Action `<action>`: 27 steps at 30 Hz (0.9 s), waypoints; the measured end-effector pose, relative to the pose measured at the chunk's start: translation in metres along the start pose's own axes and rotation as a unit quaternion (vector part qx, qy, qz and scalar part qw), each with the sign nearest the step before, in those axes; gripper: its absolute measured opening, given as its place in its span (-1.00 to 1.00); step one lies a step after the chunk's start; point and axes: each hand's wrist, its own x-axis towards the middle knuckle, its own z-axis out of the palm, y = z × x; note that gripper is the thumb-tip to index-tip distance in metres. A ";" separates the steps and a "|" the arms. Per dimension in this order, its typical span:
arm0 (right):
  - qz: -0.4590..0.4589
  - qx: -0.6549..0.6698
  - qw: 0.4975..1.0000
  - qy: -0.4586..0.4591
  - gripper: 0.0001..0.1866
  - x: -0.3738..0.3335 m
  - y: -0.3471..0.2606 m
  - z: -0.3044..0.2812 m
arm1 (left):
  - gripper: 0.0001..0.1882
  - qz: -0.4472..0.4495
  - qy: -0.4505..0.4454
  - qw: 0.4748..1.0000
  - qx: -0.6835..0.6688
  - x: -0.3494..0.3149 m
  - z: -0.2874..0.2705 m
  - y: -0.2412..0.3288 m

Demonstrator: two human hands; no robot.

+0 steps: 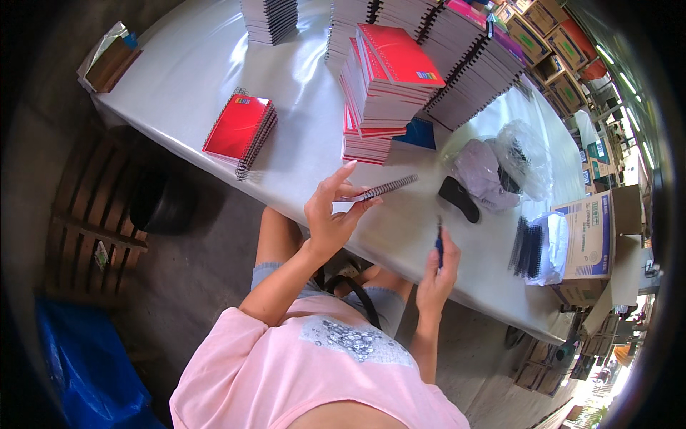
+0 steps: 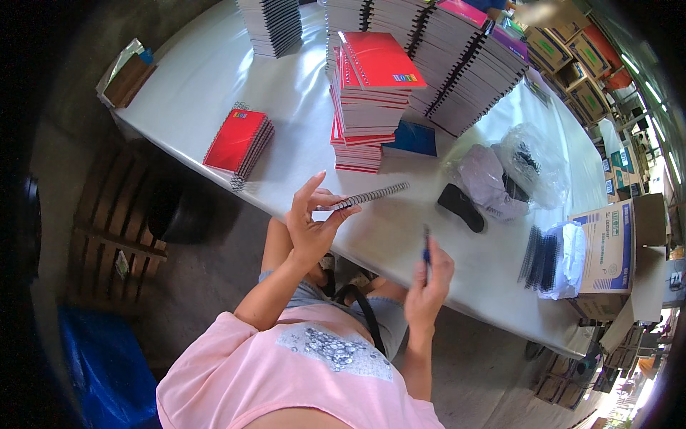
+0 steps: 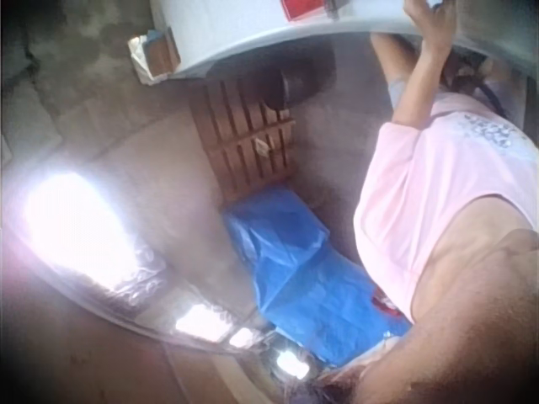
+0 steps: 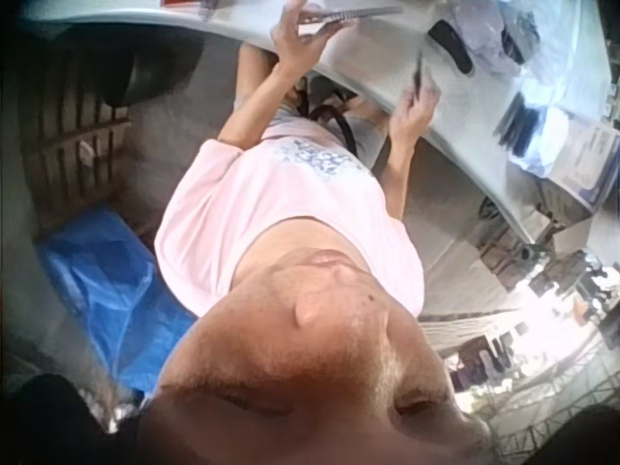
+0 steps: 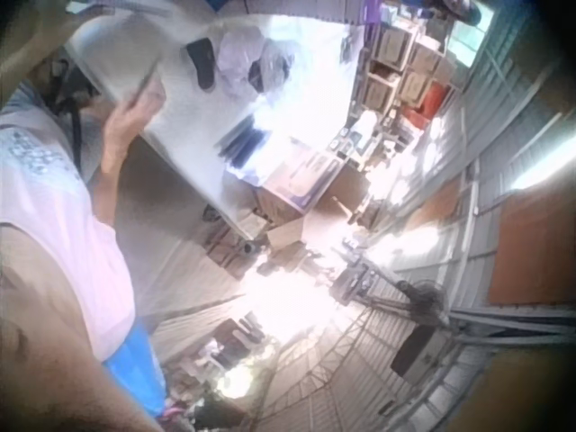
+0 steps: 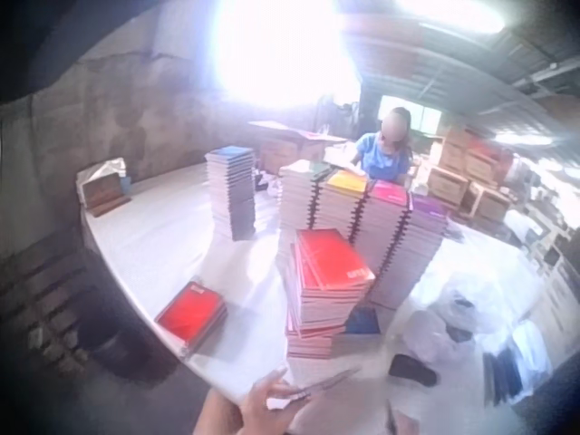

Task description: The person processes several red spiral notebooks by using pliers to trim and crimp the ends of the spiral bindings. The person handles the notebooks one at a time, flipping them to trim both ends, and then places the finished notebooks into a blue sleeve.

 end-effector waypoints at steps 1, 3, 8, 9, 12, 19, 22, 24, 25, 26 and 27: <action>-0.023 0.094 0.995 -0.006 -0.63 0.003 -0.026 -0.002 | -0.22 0.054 0.006 0.998 0.030 -0.001 -0.002 -0.003; -0.084 0.066 0.994 -0.031 -0.63 0.009 -0.057 -0.003 | -0.22 0.109 0.011 0.992 0.062 -0.001 -0.007 -0.004; -0.159 -0.003 0.986 -0.044 -0.62 0.019 -0.068 0.004 | -0.25 0.181 0.021 0.978 0.101 0.006 -0.007 0.003; -0.158 -0.002 0.986 -0.044 -0.62 0.020 -0.069 0.005 | -0.25 0.181 0.021 0.978 0.102 0.005 -0.007 0.004; -0.186 -0.039 0.980 -0.054 -0.63 0.020 -0.069 0.006 | -0.22 0.202 0.041 0.971 0.119 0.003 -0.007 0.003; 0.290 0.628 0.622 -0.366 -0.53 0.011 -0.055 0.015 | -0.17 0.199 0.047 0.976 0.080 -0.010 -0.008 -0.007; 0.161 0.448 0.828 -0.297 -0.57 0.005 -0.055 0.027 | -0.13 0.112 0.077 0.990 0.049 -0.008 -0.011 -0.004; -0.035 0.141 0.981 -0.130 -0.58 0.013 -0.036 0.023 | -0.08 -0.072 0.096 0.993 -0.009 0.000 -0.016 0.015; 0.011 0.062 0.988 -0.143 -0.58 0.014 -0.027 0.017 | -0.08 -0.067 0.104 0.992 0.002 0.005 -0.022 0.018; 0.055 -0.019 0.986 -0.154 -0.58 0.014 -0.015 0.011 | -0.08 -0.132 0.118 0.981 -0.084 0.010 -0.029 0.018; 0.082 -0.144 0.975 -0.149 -0.58 0.012 -0.002 0.007 | -0.08 -0.196 0.127 0.956 -0.177 0.014 -0.032 0.018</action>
